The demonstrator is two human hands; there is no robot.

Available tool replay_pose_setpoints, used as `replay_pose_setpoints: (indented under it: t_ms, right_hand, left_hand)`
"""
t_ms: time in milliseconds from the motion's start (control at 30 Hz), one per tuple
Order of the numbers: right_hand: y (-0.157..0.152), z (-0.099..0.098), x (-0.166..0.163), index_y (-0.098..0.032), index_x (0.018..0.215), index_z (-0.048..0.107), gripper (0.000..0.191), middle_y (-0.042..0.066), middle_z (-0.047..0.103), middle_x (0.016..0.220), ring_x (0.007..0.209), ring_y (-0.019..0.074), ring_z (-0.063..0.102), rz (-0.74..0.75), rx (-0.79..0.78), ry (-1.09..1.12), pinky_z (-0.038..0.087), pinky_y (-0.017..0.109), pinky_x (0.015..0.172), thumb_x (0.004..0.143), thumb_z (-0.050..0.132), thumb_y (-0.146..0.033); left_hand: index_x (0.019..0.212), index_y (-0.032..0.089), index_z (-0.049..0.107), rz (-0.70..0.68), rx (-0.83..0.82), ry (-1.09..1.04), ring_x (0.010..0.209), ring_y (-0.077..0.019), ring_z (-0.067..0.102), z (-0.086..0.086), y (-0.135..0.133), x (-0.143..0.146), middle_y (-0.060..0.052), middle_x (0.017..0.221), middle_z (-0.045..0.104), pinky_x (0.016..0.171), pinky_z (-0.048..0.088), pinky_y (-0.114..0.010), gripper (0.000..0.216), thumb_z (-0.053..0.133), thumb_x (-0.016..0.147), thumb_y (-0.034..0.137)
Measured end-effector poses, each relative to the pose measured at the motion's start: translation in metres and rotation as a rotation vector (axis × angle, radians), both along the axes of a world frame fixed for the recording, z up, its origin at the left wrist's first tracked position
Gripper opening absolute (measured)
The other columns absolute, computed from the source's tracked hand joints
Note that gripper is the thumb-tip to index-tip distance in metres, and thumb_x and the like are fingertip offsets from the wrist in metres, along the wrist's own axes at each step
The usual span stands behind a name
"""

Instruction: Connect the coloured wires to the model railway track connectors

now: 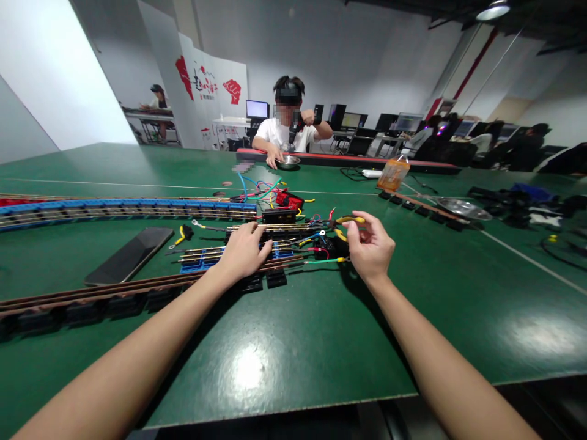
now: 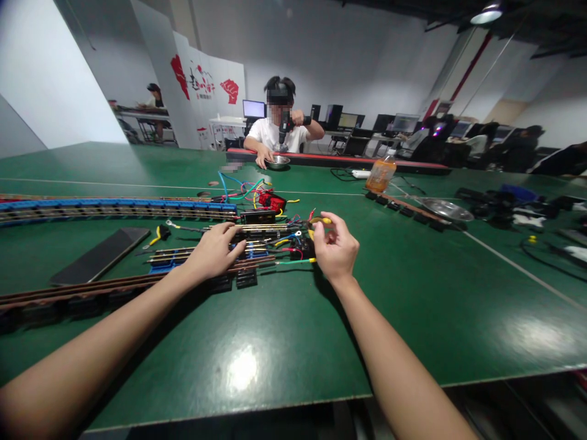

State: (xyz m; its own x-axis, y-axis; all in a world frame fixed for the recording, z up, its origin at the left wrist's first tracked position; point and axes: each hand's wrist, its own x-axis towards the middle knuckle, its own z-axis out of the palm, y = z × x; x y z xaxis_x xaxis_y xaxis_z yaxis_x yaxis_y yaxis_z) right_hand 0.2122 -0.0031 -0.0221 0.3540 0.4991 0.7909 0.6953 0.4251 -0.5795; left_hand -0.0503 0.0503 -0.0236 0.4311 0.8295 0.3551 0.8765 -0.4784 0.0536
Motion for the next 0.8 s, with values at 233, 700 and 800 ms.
replay_pose_setpoints:
  t_ms: [233, 700, 800]
  right_hand:
    - [-0.0069, -0.0050, 0.0049, -0.015, 0.112, 0.064, 0.030, 0.007, 0.074, 0.084, 0.069, 0.0161, 0.072, 0.084, -0.006, 0.077, 0.054, 0.024, 0.054, 0.088, 0.058, -0.032]
    - [-0.0054, -0.0074, 0.0059, -0.018, 0.116, 0.062, 0.030, 0.007, 0.074, 0.091, 0.074, 0.0164, 0.072, 0.160, -0.042, 0.010, 0.055, 0.025, 0.058, 0.089, 0.057, -0.031]
    - [-0.0041, -0.0096, 0.0081, -0.018, 0.114, 0.063, 0.029, 0.005, 0.073, 0.086, 0.066, 0.0138, 0.069, 0.148, -0.080, -0.031, 0.051, 0.023, 0.054, 0.090, 0.057, -0.032]
  left_hand:
    - [0.126, 0.009, 0.056, -0.039, -0.065, -0.024, 0.125, -0.0287, 0.050, -0.0060, 0.0054, -0.0023, -0.017, 0.133, 0.056, 0.104, 0.042, -0.042, 0.050, 0.035, 0.096, 0.043]
    - [0.128, 0.008, 0.055, -0.041, -0.052, 0.001, 0.125, -0.0290, 0.050, -0.0068, 0.0060, -0.0031, -0.018, 0.133, 0.056, 0.105, 0.041, -0.041, 0.052, 0.035, 0.096, 0.044]
    - [0.127, 0.008, 0.057, -0.046, -0.051, -0.007, 0.124, -0.0291, 0.050, -0.0058, 0.0052, -0.0027, -0.018, 0.131, 0.057, 0.104, 0.042, -0.041, 0.051, 0.035, 0.096, 0.043]
